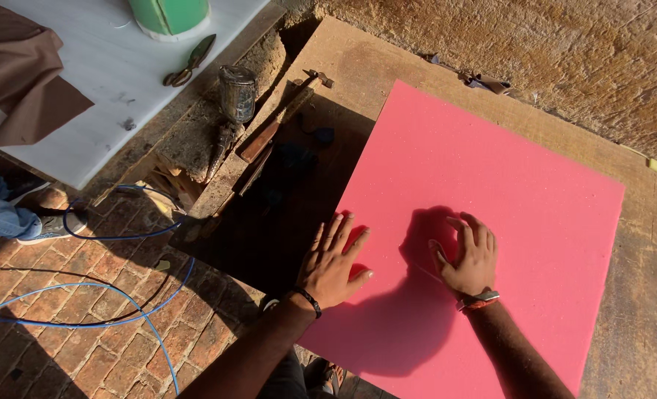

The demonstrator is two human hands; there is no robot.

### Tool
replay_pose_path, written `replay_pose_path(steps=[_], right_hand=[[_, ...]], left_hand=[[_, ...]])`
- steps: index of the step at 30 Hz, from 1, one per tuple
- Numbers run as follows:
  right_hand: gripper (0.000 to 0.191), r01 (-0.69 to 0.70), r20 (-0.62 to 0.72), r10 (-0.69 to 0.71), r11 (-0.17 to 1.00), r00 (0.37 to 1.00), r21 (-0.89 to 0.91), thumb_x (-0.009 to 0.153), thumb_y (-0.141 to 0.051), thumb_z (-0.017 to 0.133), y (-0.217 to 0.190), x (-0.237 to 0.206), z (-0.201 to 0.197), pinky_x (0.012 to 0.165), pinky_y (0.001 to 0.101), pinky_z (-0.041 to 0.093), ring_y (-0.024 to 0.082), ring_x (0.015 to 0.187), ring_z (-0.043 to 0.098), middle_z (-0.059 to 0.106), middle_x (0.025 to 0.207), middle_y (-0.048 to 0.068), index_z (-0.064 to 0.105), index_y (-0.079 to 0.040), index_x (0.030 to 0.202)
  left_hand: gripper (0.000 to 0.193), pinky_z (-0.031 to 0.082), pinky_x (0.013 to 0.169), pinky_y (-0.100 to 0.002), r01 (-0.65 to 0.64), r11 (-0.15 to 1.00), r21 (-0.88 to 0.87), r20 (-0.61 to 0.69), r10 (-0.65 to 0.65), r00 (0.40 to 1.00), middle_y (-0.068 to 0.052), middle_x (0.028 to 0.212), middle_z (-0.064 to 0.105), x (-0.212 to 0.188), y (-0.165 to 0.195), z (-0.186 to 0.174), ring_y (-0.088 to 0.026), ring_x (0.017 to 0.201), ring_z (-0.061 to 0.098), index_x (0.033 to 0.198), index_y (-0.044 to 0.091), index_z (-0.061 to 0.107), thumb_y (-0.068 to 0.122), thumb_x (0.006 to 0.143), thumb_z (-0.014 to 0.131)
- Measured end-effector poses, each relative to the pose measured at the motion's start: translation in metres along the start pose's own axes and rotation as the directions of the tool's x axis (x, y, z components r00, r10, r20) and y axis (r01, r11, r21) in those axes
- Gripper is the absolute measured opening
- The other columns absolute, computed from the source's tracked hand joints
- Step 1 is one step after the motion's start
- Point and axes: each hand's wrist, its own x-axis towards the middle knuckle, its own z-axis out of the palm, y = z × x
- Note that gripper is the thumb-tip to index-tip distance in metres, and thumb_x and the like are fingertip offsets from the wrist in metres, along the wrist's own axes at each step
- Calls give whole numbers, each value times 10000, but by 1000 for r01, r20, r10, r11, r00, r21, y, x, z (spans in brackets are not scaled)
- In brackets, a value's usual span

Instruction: The person holds a spray gun connected to a blue hose and sprays liquid onto a large pink foam sheet on a workbench, moving the gun across the surface. They then lift and reposition the foam sheet, press it flat with both hands, and handle another foam block on the bench.

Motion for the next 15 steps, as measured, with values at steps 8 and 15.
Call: replay_pose_path(steps=[8,15], right_hand=[[809,-105,151,136,975,979,-195,935,-661,574,-16,202,86,1253,568,143,344,1535,300,402,1626,186,474,-96,1505],[1102,-160,220,212,959,952,-232,809,-823,631,-11,280,136,1157,589,88,351,1435,326,434,1511,205,397,-44,1552]], left_hand=[[840,202,1246,-586,-185,958,-219,-107,165,981,-293,1639,284,79,-21,-12,-457,1536,239,1529,61,463,458,852,762],[861,272,1264,-574,-255,873,-415,-192,190,963,-283,1671,325,97,-36,-12,-451,1562,324,1564,34,439,359,849,793]])
